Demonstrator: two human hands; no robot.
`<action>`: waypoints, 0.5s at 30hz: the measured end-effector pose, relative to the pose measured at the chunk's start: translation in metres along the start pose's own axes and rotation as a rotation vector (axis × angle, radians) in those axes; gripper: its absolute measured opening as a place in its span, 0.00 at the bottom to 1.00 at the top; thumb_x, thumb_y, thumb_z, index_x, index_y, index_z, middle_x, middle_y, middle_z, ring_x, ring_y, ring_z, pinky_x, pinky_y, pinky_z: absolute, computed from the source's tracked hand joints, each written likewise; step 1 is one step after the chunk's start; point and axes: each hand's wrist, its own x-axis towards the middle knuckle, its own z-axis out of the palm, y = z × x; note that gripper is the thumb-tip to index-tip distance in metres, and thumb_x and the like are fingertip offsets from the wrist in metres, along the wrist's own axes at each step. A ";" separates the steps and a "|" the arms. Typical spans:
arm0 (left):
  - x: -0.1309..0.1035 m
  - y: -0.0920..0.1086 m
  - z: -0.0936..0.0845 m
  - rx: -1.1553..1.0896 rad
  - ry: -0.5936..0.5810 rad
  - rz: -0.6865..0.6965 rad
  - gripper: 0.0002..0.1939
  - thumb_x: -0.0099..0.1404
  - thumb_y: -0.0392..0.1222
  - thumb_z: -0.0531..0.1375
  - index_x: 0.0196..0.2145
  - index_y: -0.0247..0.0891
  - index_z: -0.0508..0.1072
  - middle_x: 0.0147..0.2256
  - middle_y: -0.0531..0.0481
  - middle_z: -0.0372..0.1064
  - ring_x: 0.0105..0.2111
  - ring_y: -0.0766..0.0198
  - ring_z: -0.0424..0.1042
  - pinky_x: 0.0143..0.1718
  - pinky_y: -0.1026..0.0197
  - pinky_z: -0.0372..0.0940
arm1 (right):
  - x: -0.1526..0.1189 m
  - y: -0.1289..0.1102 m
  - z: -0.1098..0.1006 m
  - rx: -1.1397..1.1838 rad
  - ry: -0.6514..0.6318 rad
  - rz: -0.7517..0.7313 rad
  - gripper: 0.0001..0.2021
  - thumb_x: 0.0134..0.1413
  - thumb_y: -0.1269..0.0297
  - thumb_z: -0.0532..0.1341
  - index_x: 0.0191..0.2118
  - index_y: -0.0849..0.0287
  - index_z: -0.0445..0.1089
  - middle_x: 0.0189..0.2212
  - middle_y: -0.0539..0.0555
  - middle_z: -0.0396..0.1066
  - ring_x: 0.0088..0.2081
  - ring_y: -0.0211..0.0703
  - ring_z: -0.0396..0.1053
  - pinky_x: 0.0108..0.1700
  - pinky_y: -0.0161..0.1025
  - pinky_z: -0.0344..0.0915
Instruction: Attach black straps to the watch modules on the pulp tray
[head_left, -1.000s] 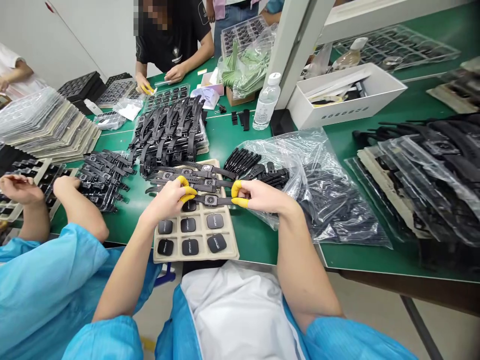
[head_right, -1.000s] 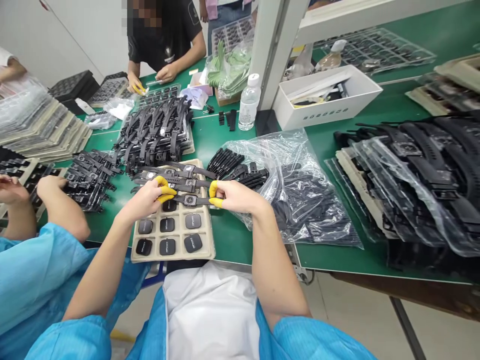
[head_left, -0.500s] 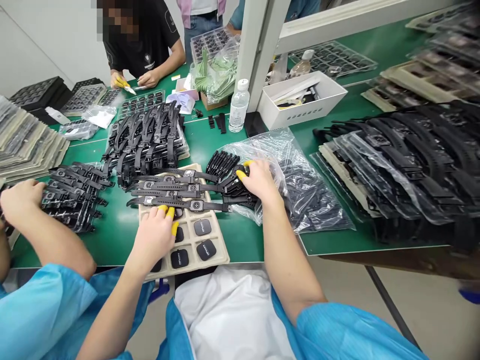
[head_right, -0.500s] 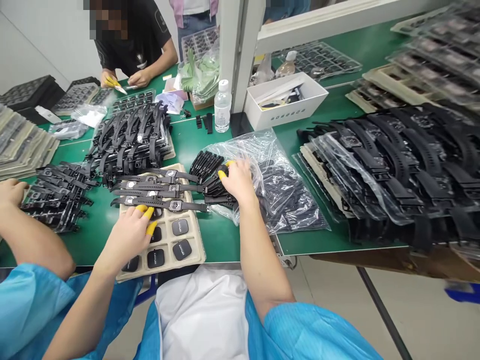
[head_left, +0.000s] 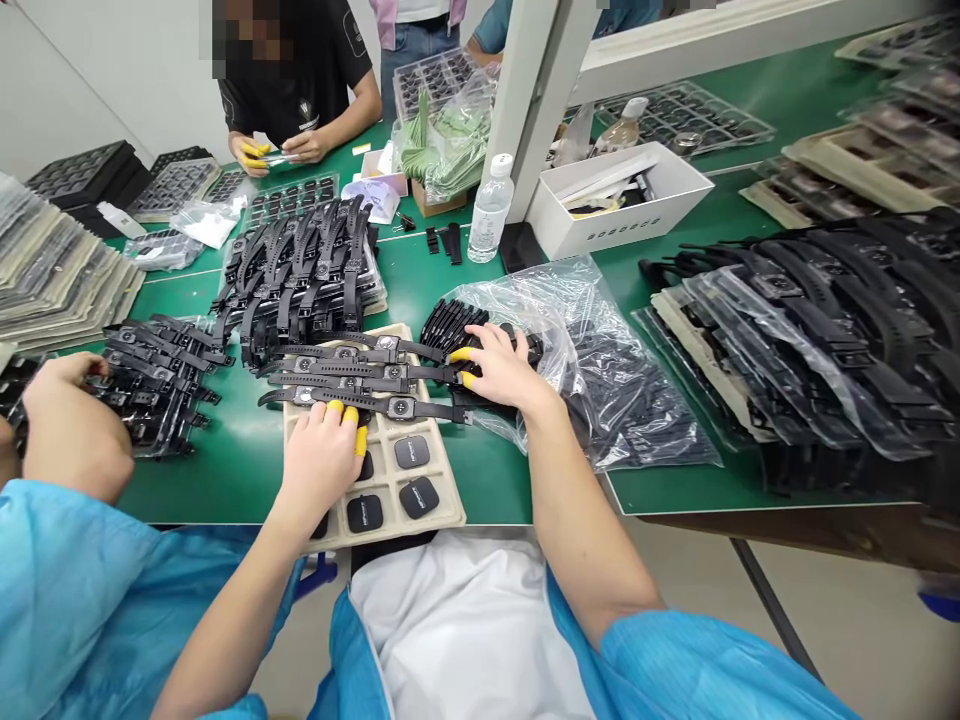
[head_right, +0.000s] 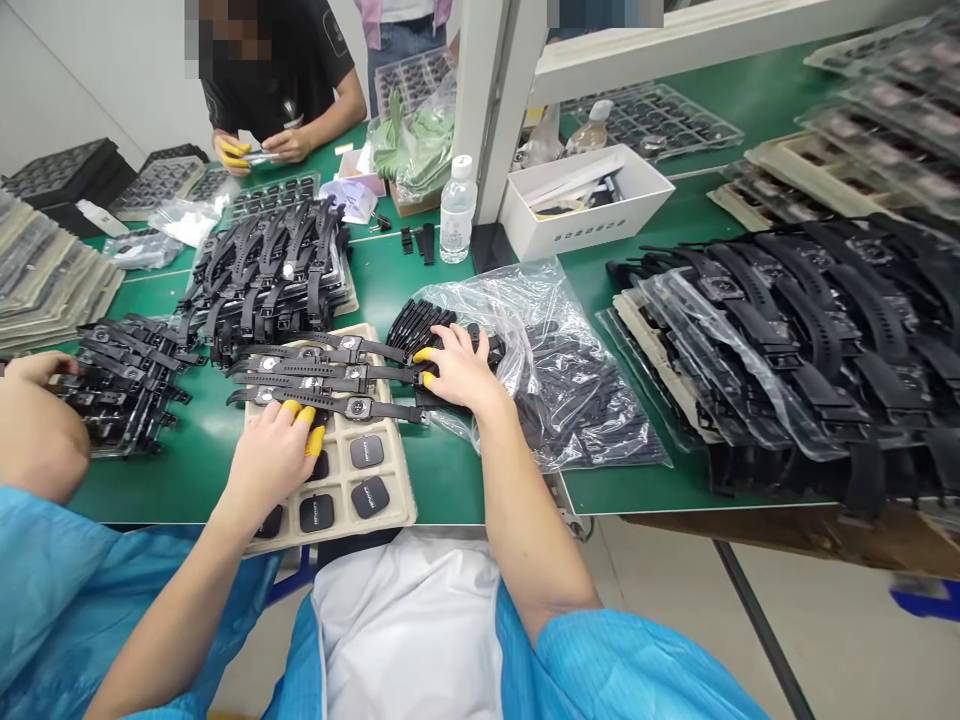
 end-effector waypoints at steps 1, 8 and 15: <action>0.001 0.001 0.000 0.001 -0.007 -0.014 0.13 0.73 0.39 0.54 0.42 0.32 0.78 0.40 0.34 0.73 0.43 0.42 0.71 0.41 0.46 0.68 | 0.000 -0.002 0.000 0.004 -0.010 0.007 0.18 0.58 0.63 0.63 0.53 0.52 0.78 0.74 0.60 0.52 0.75 0.67 0.40 0.70 0.77 0.28; 0.002 -0.006 -0.011 -0.056 -0.085 -0.059 0.08 0.71 0.36 0.57 0.38 0.37 0.77 0.37 0.37 0.72 0.43 0.43 0.71 0.41 0.48 0.70 | 0.001 -0.010 -0.001 0.038 0.017 0.039 0.13 0.56 0.65 0.61 0.46 0.56 0.76 0.73 0.63 0.52 0.75 0.69 0.38 0.67 0.84 0.25; 0.007 -0.011 -0.061 -0.373 0.084 0.072 0.11 0.72 0.37 0.55 0.47 0.39 0.75 0.46 0.42 0.75 0.48 0.49 0.72 0.47 0.50 0.72 | -0.003 -0.009 0.000 0.051 0.070 -0.027 0.09 0.53 0.73 0.59 0.40 0.59 0.69 0.68 0.68 0.58 0.75 0.66 0.42 0.69 0.82 0.27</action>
